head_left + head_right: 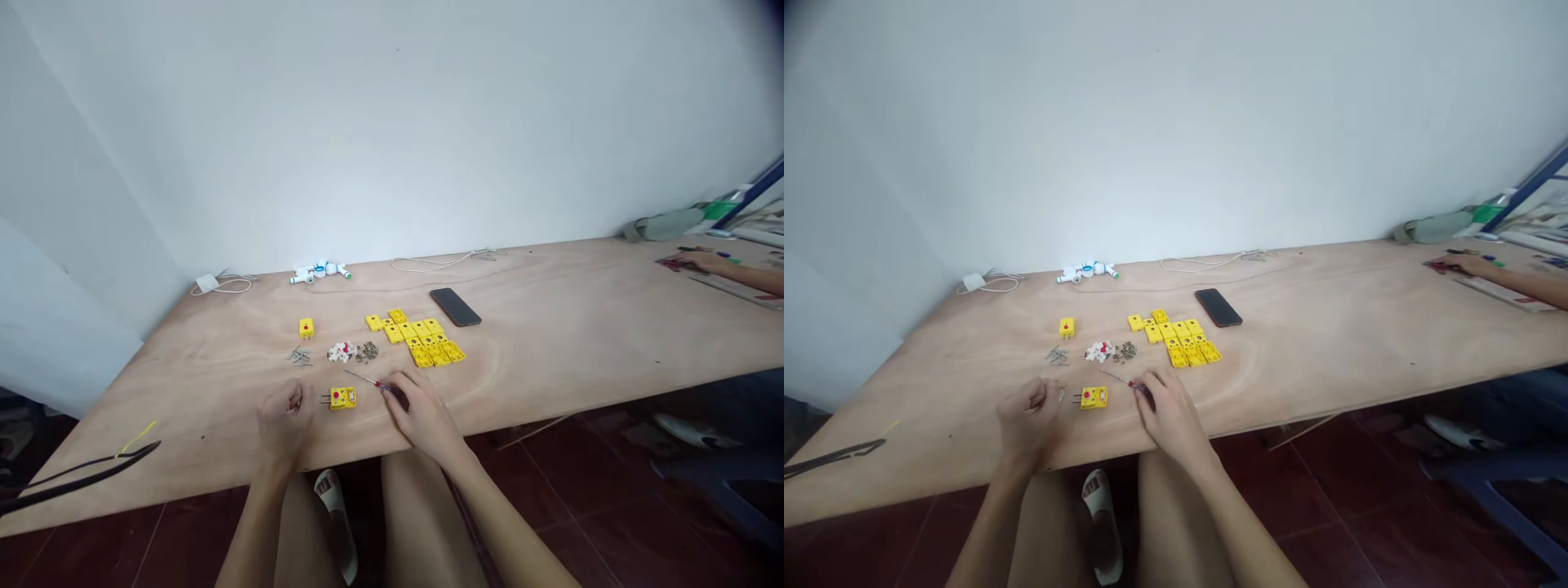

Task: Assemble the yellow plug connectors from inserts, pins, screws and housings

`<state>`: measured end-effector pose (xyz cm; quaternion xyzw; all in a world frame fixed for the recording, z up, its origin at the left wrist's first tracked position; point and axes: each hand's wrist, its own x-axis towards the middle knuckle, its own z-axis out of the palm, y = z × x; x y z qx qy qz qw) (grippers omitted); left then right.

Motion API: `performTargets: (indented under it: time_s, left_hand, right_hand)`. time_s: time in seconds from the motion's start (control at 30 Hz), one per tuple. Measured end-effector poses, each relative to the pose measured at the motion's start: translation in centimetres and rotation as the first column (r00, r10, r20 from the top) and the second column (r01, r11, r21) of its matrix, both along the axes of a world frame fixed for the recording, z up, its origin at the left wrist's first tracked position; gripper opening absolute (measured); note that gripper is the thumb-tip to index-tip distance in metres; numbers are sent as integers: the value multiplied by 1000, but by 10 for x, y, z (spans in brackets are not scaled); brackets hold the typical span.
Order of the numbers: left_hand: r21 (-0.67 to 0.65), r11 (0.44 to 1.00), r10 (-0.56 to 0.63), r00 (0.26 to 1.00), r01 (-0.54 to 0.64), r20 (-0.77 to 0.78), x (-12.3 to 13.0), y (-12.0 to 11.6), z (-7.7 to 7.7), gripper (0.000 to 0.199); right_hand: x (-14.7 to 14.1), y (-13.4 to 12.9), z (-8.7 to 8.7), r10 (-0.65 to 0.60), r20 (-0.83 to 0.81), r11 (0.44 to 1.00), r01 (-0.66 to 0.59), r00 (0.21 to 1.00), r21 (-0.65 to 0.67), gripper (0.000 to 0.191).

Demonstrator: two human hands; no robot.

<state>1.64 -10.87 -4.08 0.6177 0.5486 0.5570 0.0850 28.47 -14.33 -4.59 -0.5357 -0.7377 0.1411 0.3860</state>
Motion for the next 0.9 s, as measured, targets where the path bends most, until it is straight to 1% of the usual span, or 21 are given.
performTargets:
  time_s: [0.13, 0.27, 0.37, 0.43, 0.47, 0.57, 0.63, 0.7, 0.73, 0.77, 0.8, 0.83, 0.87, 0.9]
  left_hand:
    - [-23, 1000, -2, 997, 3, 75, 3, -2, 4, 51]
    - [-78, 997, 24, 968, -5, 251, 6, -1, 13, 53]
    - [-140, 990, 64, 905, -6, 420, 5, 5, 18, 53]
    - [-171, 985, 80, 843, 14, 531, 1, 13, 21, 54]
    - [-186, 982, 73, 810, 45, 581, -2, 19, 23, 54]
    - [-204, 968, 34, 729, 146, 683, -12, 42, 29, 57]
    - [-204, 959, 13, 691, 195, 723, -20, 64, 34, 59]
    - [-206, 954, 15, 651, 219, 759, -27, 90, 39, 60]
    - [-212, 950, 21, 633, 229, 774, -30, 103, 41, 55]
    - [-227, 943, 31, 615, 243, 788, -32, 117, 43, 45]
    - [-243, 933, 39, 598, 265, 801, -34, 130, 44, 28]
    - [-258, 923, 49, 580, 285, 813, -34, 141, 45, 20]
    - [-268, 911, 49, 564, 313, 825, -35, 152, 45, 36]
    - [-272, 905, 54, 546, 326, 836, -35, 161, 44, 42]
  right_hand:
    - [-1, 1, -2, -5, 19, 1000, 4, 1000, 19, 14]
    - [-2, 3, -6, -43, 47, 997, 40, 998, 60, 14]
    - [-2, 4, -9, -54, 65, 996, 49, 996, 74, 16]
    - [-2, 5, -11, -69, 75, 996, 64, 995, 65, 16]
    - [-1, 5, -11, -74, 77, 996, 70, 994, 54, 17]
    - [0, 7, -12, -71, 60, 997, 71, 996, 4, 18]
    - [1, 7, -11, -62, 23, 998, 62, 998, -28, 20]
    - [2, 7, -10, -59, -32, 997, 57, 998, -56, 25]
    - [3, 8, -9, -57, -66, 996, 53, 996, -67, 31]
    - [4, 10, -7, -56, -104, 996, 49, 993, -72, 36]
    - [6, 13, -4, -59, -144, 997, 50, 988, -65, 38]
    - [8, 19, 0, -63, -183, 997, 55, 981, -46, 37]
    - [10, 27, 5, -67, -223, 998, 65, 972, -16, 35]
    - [13, 38, 12, -74, -260, 996, 83, 963, 24, 32]
